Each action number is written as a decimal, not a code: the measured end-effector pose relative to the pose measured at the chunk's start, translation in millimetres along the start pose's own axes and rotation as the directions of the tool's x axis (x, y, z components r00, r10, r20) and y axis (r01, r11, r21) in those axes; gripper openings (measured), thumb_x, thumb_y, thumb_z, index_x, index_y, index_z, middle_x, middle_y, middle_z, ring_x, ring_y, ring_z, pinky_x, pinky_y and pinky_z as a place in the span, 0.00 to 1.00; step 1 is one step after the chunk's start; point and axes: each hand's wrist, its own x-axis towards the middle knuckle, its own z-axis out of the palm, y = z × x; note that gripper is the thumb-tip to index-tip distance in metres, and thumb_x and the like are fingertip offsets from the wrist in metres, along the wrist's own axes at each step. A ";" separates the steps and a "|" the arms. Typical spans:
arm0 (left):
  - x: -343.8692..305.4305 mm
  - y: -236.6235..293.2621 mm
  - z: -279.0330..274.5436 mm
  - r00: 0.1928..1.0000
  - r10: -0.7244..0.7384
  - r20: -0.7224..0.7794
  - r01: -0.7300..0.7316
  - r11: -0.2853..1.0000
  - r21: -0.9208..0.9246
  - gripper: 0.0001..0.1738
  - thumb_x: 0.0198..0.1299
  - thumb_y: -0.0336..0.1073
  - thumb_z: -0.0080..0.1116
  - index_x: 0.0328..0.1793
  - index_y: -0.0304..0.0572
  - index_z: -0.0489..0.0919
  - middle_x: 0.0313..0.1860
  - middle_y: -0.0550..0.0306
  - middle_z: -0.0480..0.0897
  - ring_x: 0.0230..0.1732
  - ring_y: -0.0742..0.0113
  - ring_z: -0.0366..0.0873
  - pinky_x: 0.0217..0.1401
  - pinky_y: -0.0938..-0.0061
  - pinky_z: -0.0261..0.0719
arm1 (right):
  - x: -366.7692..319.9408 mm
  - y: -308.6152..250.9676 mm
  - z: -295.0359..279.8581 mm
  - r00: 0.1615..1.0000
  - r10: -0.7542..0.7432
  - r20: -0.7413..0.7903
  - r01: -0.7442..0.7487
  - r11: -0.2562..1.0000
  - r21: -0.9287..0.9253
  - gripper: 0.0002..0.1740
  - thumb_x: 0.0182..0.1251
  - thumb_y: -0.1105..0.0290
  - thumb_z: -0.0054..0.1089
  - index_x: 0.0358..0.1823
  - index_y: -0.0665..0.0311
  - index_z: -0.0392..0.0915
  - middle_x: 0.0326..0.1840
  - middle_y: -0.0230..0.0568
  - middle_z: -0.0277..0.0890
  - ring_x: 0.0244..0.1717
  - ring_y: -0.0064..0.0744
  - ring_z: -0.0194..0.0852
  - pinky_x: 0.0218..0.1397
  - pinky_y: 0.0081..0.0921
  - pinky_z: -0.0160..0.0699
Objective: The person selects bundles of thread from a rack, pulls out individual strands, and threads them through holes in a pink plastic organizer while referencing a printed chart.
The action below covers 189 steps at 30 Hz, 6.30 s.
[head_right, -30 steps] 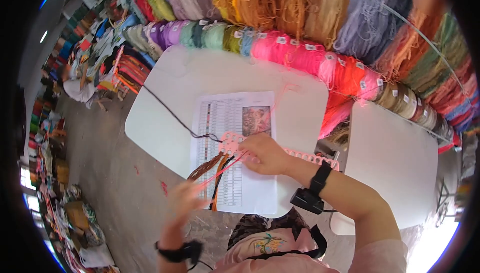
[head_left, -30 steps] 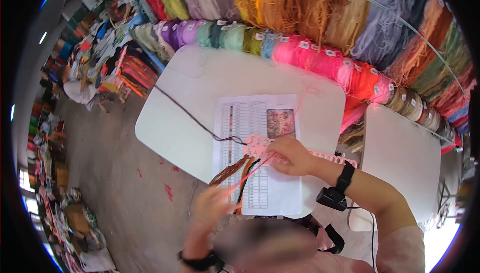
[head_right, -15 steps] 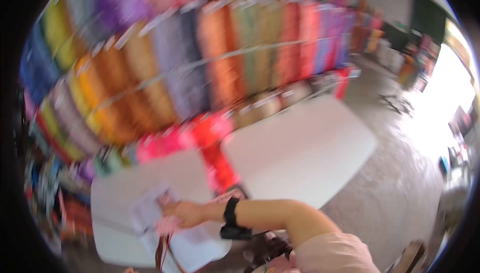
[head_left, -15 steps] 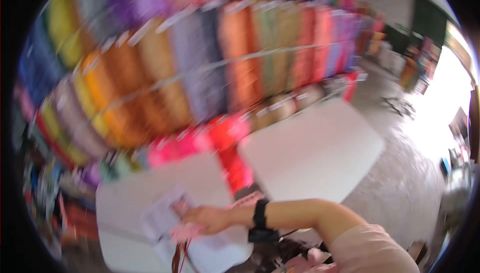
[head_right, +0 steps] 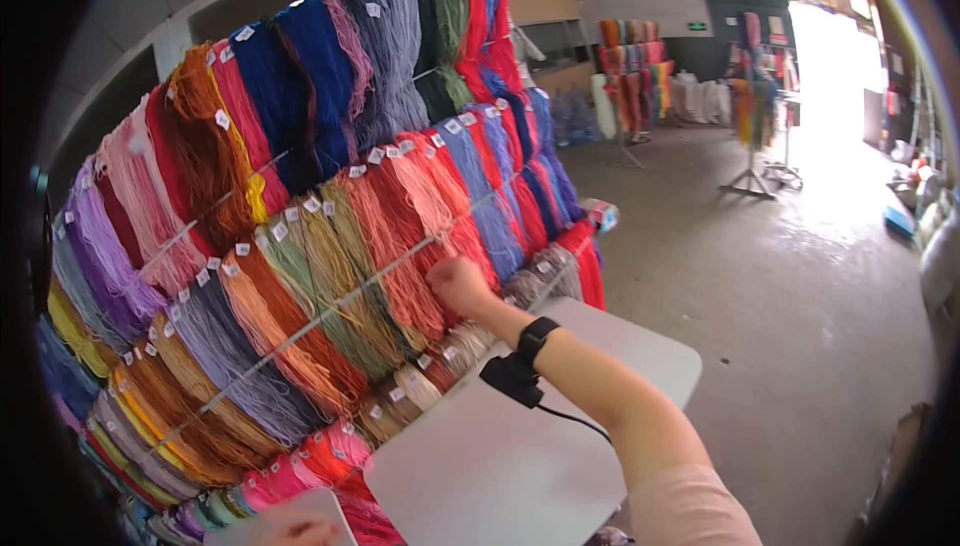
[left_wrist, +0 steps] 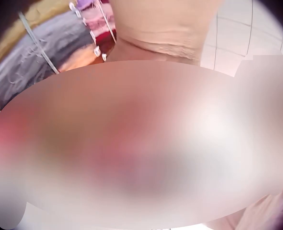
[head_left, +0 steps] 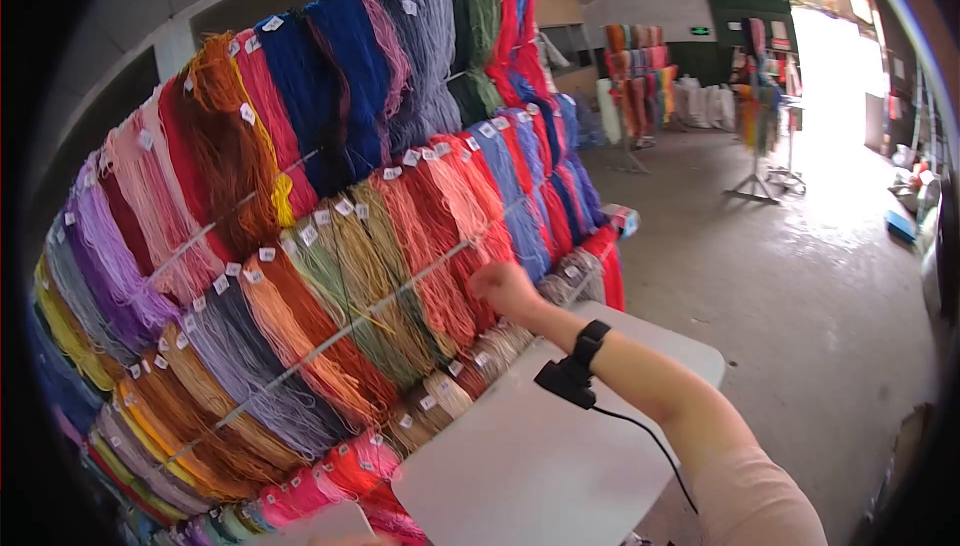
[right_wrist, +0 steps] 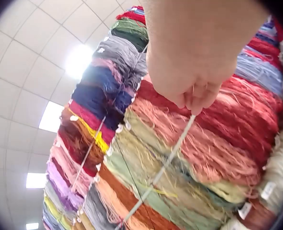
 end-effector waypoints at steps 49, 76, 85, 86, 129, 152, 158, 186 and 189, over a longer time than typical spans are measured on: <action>497.7 224.3 28.7 0.732 0.674 0.102 -0.190 0.058 0.980 0.26 0.44 0.29 0.53 0.53 0.32 0.68 0.59 0.46 0.65 0.65 0.58 0.55 0.63 0.63 0.53 | 196.6 76.4 -153.8 0.974 0.170 -0.151 -0.104 0.925 0.366 0.05 0.47 0.75 0.54 0.22 0.70 0.77 0.19 0.41 0.75 0.22 0.27 0.76 0.23 0.23 0.74; 476.3 234.1 69.0 0.866 0.258 -0.428 -0.381 0.895 -0.232 0.10 0.56 0.36 0.52 0.39 0.38 0.77 0.28 0.62 0.77 0.20 0.80 0.66 0.21 0.85 0.63 | 133.3 58.5 -150.5 0.986 -0.161 -0.033 0.163 0.926 0.341 0.04 0.44 0.82 0.53 0.24 0.68 0.75 0.17 0.37 0.72 0.20 0.21 0.70 0.22 0.22 0.68; 189.3 19.6 55.3 0.962 -0.268 0.043 0.217 0.854 0.473 0.14 0.53 0.45 0.54 0.31 0.42 0.79 0.22 0.49 0.76 0.26 0.64 0.76 0.31 0.70 0.72 | -45.3 -15.5 -126.1 0.656 -0.505 0.561 0.461 0.856 0.233 0.15 0.47 0.79 0.52 0.40 0.67 0.69 0.37 0.45 0.70 0.34 0.46 0.72 0.33 0.36 0.72; 129.8 -39.3 59.5 0.842 -0.521 0.141 0.227 0.577 0.784 0.13 0.54 0.43 0.53 0.30 0.41 0.79 0.19 0.55 0.77 0.24 0.69 0.74 0.29 0.73 0.71 | -56.7 -22.0 -119.0 0.591 -0.527 0.611 0.431 0.846 0.313 0.16 0.47 0.79 0.52 0.42 0.67 0.68 0.37 0.45 0.69 0.34 0.46 0.71 0.33 0.36 0.72; -359.5 -213.3 144.8 0.254 -0.834 -0.490 0.016 0.510 -0.860 0.13 0.57 0.34 0.50 0.46 0.35 0.74 0.34 0.55 0.80 0.30 0.73 0.76 0.31 0.81 0.73 | -19.4 -279.4 360.0 0.878 -0.362 0.312 0.062 0.733 0.677 0.10 0.59 0.74 0.49 0.40 0.69 0.73 0.38 0.38 0.73 0.41 0.27 0.70 0.47 0.21 0.68; -162.7 -247.3 67.6 0.301 -0.913 -0.275 -0.376 0.151 -0.914 0.07 0.60 0.36 0.44 0.41 0.43 0.69 0.36 0.58 0.77 0.31 0.72 0.74 0.28 0.81 0.67 | -332.8 -189.6 413.9 -0.266 -0.581 0.769 -0.018 0.801 0.598 0.07 0.46 0.80 0.52 0.30 0.67 0.69 0.28 0.44 0.66 0.33 0.44 0.66 0.35 0.33 0.64; -164.4 -255.4 71.4 0.349 -0.880 -0.322 -0.432 0.154 -0.888 0.07 0.61 0.35 0.42 0.38 0.43 0.71 0.32 0.58 0.78 0.31 0.75 0.73 0.29 0.82 0.67 | -332.7 -195.3 413.7 -0.265 -0.536 0.802 0.020 0.828 0.560 0.06 0.48 0.77 0.51 0.29 0.68 0.68 0.27 0.45 0.64 0.31 0.45 0.65 0.35 0.34 0.64; -197.0 -225.7 79.0 0.451 -0.774 -0.445 -0.782 -0.102 -0.615 0.10 0.62 0.34 0.43 0.47 0.38 0.69 0.33 0.55 0.75 0.12 0.78 0.62 0.15 0.86 0.56 | -360.5 -162.9 380.2 0.145 -0.572 0.807 -0.162 0.791 0.590 0.11 0.49 0.82 0.50 0.37 0.66 0.69 0.25 0.46 0.67 0.27 0.45 0.67 0.25 0.34 0.66; -181.3 -239.6 72.1 0.564 -0.758 -0.326 -0.487 0.013 -0.873 0.16 0.62 0.34 0.43 0.56 0.40 0.66 0.31 0.56 0.76 0.12 0.78 0.63 0.14 0.85 0.57 | -355.7 -163.1 375.2 0.089 -0.410 0.908 -0.391 0.824 0.410 0.12 0.49 0.82 0.50 0.38 0.67 0.69 0.26 0.47 0.68 0.28 0.45 0.68 0.27 0.34 0.67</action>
